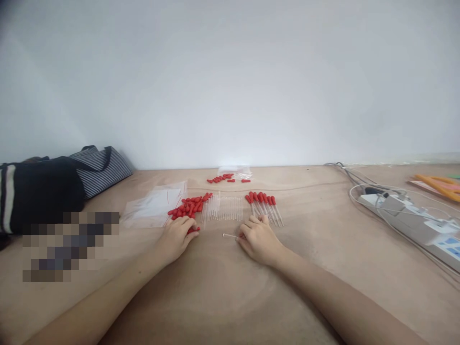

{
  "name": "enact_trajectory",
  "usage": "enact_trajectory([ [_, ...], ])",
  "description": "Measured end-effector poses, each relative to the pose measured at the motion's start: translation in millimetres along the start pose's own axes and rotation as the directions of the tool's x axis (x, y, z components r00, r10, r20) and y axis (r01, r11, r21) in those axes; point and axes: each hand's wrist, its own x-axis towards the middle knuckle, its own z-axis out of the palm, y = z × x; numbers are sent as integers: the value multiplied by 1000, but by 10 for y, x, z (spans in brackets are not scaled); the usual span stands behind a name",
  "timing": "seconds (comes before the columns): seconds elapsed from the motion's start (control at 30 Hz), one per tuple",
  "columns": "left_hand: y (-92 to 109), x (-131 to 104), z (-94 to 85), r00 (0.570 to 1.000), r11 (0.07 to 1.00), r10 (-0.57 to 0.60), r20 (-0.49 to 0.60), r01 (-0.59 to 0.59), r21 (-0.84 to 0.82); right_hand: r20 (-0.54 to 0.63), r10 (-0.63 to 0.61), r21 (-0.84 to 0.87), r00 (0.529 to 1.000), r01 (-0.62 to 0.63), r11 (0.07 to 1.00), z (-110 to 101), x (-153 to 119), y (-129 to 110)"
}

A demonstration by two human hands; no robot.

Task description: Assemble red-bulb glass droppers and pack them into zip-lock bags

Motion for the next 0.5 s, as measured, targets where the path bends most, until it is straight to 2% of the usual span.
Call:
enact_trajectory([
  [0.1, -52, -6, -39, 998, 995, -43, 50, 47, -87, 22, 23, 68, 999, -24, 997, 24, -6, 38],
  [0.2, -49, -16, -30, 999, 992, -37, -10, 36, -123, 19, 84, 129, 996, -86, 988, 68, -2, 49],
  [0.37, 184, -71, 62, 964, 938, 128, -233, -194, -287, -48, 152, 90, 987, -148, 985, 145, 25, -16],
  [0.43, 294, -82, 111, 962, 890, 153, -224, -233, -392, -99, 136, 56, 986, -131, 990, 148, 29, -50],
  [0.5, 365, -77, 159, 977, 848, 133, -167, -199, -490, -138, 128, 55, 982, -121, 991, 134, 27, -71],
])
